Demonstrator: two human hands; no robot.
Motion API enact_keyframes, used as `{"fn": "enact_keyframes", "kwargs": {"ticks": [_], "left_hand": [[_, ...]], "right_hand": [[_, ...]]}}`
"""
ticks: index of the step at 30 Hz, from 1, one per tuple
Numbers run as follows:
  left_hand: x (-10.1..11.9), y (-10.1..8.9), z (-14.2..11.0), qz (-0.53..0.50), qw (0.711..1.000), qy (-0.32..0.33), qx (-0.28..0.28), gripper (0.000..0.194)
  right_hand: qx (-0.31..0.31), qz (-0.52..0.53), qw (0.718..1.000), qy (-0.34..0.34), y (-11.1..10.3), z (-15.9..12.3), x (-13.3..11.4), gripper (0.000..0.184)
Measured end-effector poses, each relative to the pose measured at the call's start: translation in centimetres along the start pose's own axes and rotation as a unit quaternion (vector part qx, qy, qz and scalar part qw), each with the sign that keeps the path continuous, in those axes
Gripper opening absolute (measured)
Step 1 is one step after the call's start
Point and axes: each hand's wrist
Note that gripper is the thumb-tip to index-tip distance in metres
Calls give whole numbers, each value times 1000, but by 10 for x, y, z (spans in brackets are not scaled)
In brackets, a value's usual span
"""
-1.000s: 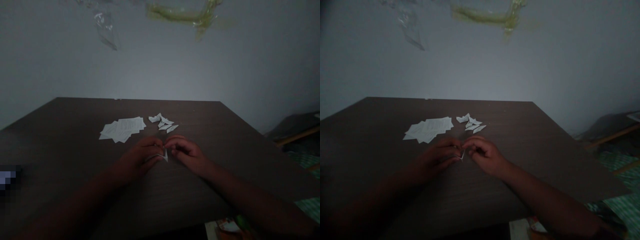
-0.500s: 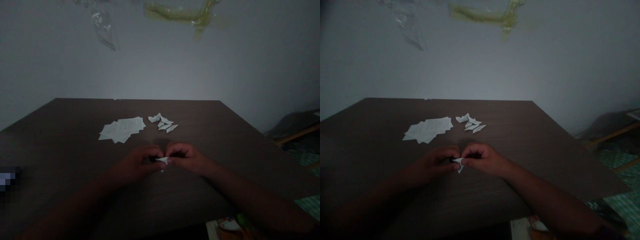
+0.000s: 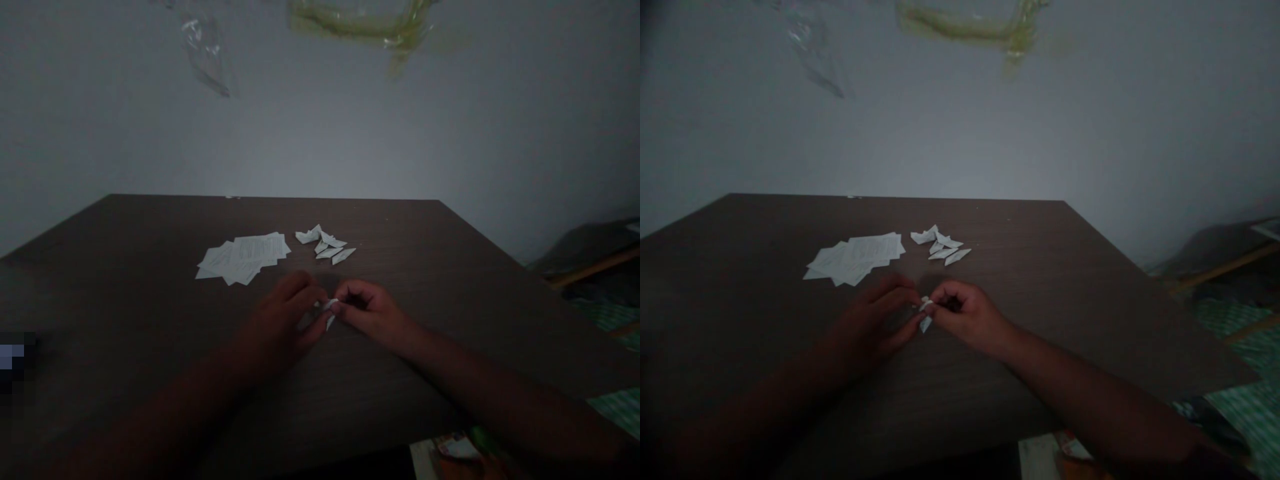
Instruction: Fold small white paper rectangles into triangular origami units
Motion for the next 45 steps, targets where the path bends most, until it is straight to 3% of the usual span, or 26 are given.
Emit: {"fn": "enact_keyframes", "kwargs": {"ticks": [4, 13, 22, 33, 38, 45], "left_hand": [[2, 3, -1, 53, 997, 24, 52, 7], [4, 16, 0, 48, 992, 40, 114, 16], [13, 18, 3, 167, 974, 93, 119, 17], [4, 11, 5, 163, 974, 65, 141, 14], [4, 11, 3, 168, 971, 94, 145, 14], [-6, 13, 0, 154, 973, 119, 122, 28]], "right_hand": [[34, 9, 999, 8, 5, -1, -2, 28], [91, -21, 995, 15, 10, -4, -1, 19], [104, -50, 993, 1, 9, -6, -2, 11], [88, 50, 994, 36, 10, -1, -8, 21], [115, 60, 990, 50, 8, -1, -5, 23], [119, 108, 986, 49, 7, 1, -4, 27]]}}
Point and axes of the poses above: each hand's wrist, its own z-axis towards the middle knuckle, its own y-axis out of the palm, x = y × z, and after that the axes turned 14 degrees about z, right-handed
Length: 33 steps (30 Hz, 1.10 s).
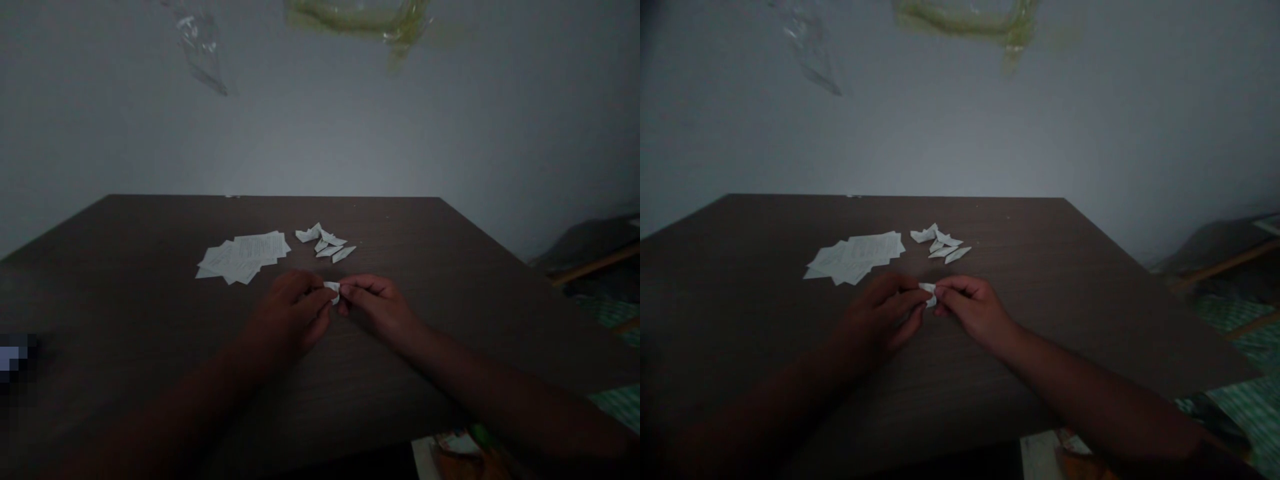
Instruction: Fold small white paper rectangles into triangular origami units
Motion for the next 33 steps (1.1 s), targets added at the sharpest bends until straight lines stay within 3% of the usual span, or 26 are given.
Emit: {"fn": "enact_keyframes", "kwargs": {"ticks": [6, 11, 16, 23, 28, 33], "left_hand": [[-6, -6, -3, -38, 998, 48, -23, 33], [-5, -13, -3, -89, 995, -33, -18, 31], [-11, -6, -3, -84, 994, -75, -15, 28], [-19, -3, 0, -91, 985, -114, -88, 16], [-19, -5, 1, -105, 984, -103, -99, 15], [-25, -2, -2, -15, 994, -48, -102, 14]], "right_hand": [[-14, -46, 999, -21, -2, 0, -3, 27], [-47, -156, 982, -99, -5, 0, -10, 26], [-99, -236, 953, -165, -7, -1, -16, 25], [-139, -303, 898, -286, -16, -3, -9, 21], [-141, -304, 894, -297, -17, -2, -6, 19], [-135, -303, 907, -260, -15, 0, -9, 16]]}}
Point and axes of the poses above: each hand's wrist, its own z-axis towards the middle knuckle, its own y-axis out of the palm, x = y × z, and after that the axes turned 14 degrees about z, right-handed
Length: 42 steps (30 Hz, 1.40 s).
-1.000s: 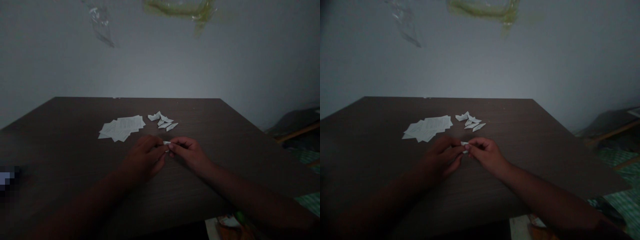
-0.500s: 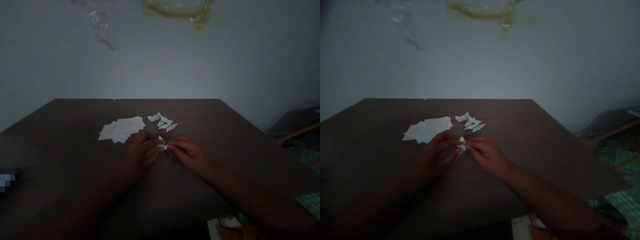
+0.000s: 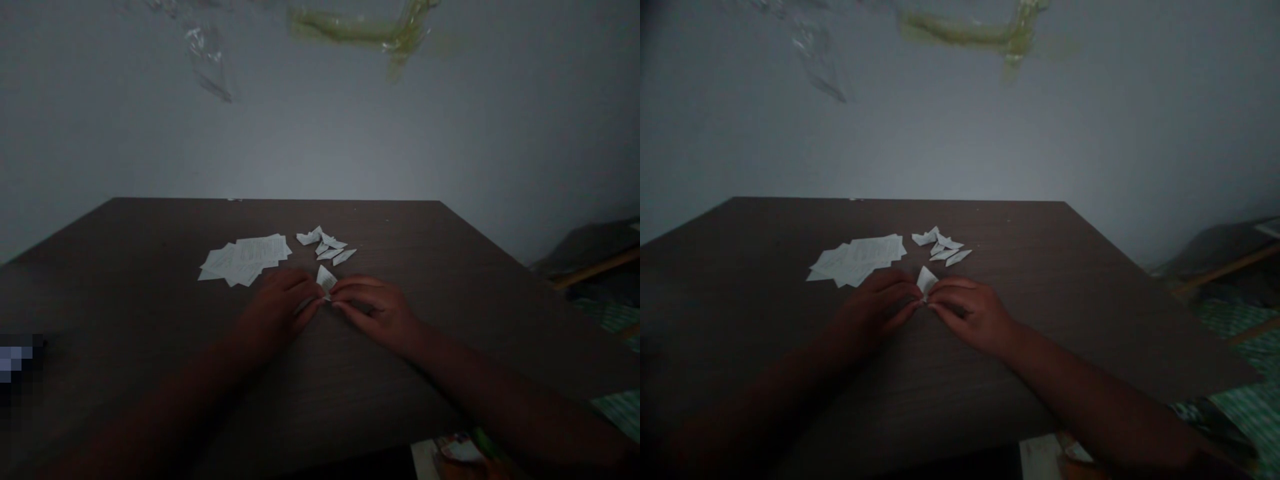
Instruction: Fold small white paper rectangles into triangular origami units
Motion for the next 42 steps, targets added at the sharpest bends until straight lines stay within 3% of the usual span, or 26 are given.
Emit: {"fn": "enact_keyframes", "kwargs": {"ticks": [6, 9, 12, 14, 17, 21, 25, 30, 35, 42], "left_hand": [[-8, -7, 1, 21, 999, 42, -6, 18], [-8, -13, 1, 27, 997, 77, 8, 19], [-8, -16, 1, 30, 996, 83, 11, 16], [-8, -17, 1, 19, 998, 59, 4, 15], [-6, -16, 1, -28, 999, 26, 2, 12], [1, -10, 1, -128, 991, -33, 8, 9], [7, -3, -1, -158, 980, -118, 22, 10], [14, 1, -3, -210, 961, -180, 16, 7], [20, -1, 0, -318, 926, -201, -18, 13], [16, 2, 6, -343, 907, -240, -48, 14]], "right_hand": [[-22, 11, 999, -22, -5, 2, 6, 15], [-21, -7, 1000, 2, -11, 5, 8, 20], [-25, -1, 999, 32, -16, 8, 8, 12], [-28, 17, 999, 40, -17, 9, 7, 6], [-19, 56, 997, 57, -13, 9, 6, 12], [37, 119, 980, 156, -3, 6, 6, 20], [87, 192, 951, 224, 8, 5, 6, 27], [129, 264, 926, 238, 12, 7, 4, 37], [115, 275, 922, 246, 13, 7, 0, 43], [97, 293, 915, 261, 18, 3, -1, 41]]}}
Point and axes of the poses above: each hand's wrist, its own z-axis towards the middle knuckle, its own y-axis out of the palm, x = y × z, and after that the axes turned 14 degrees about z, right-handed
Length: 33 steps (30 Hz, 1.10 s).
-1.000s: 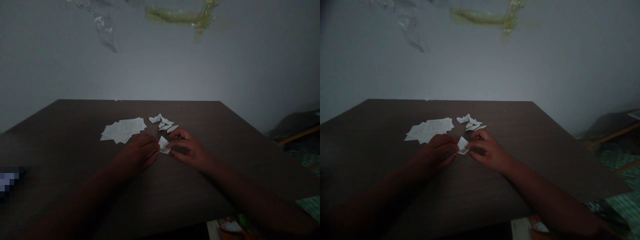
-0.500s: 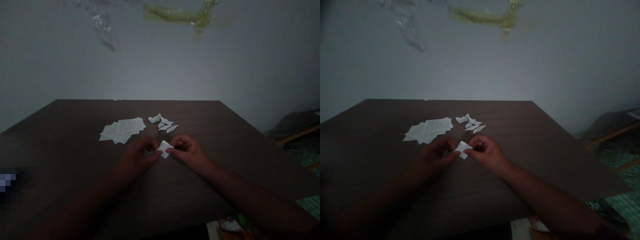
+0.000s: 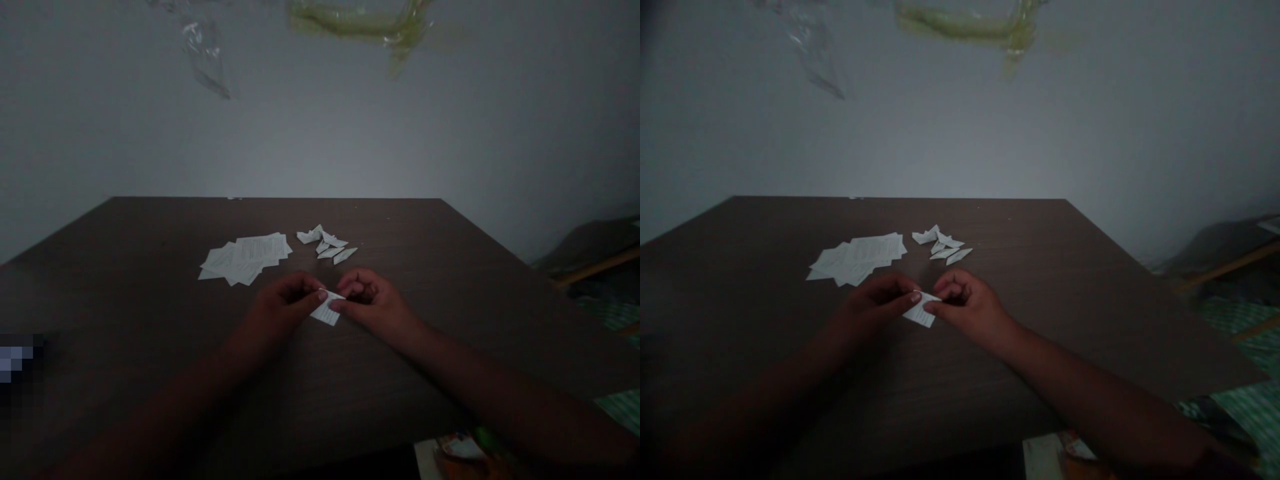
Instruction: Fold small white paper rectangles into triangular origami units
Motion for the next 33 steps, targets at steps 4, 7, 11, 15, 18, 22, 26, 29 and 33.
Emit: {"fn": "enact_keyframes", "kwargs": {"ticks": [4, 7, 11, 15, 18, 22, 26, 29, 33], "left_hand": [[0, 1, 1, -32, 998, -46, 31, 16], [3, 0, 3, -47, 993, -110, 21, 20], [2, -2, 5, -25, 986, -167, -8, 22], [-7, 0, 6, 57, 987, -146, -40, 15], [-11, 2, 5, 146, 983, -92, -58, 6], [-8, 6, 2, 294, 951, -5, -95, 23], [-2, 8, -4, 403, 905, 58, -120, 20], [0, 6, -7, 432, 884, 129, -125, 16], [2, 1, -11, 455, 859, 161, -171, 16]], "right_hand": [[-21, 15, 999, 32, -2, 2, 6, 42], [-7, 20, 998, 52, -8, 9, 9, 43], [26, -4, 999, 43, -19, 18, 13, 46], [4, -121, 992, -24, -26, 18, 18, 24], [-56, -251, 963, -77, -28, 18, 23, 7], [-126, -406, 892, -152, -31, 22, 28, 8], [-175, -511, 823, -174, -30, 22, 24, 15], [-202, -574, 776, -164, -25, 14, 15, 19], [-160, -628, 747, -149, -22, 1, 9, 35]]}}
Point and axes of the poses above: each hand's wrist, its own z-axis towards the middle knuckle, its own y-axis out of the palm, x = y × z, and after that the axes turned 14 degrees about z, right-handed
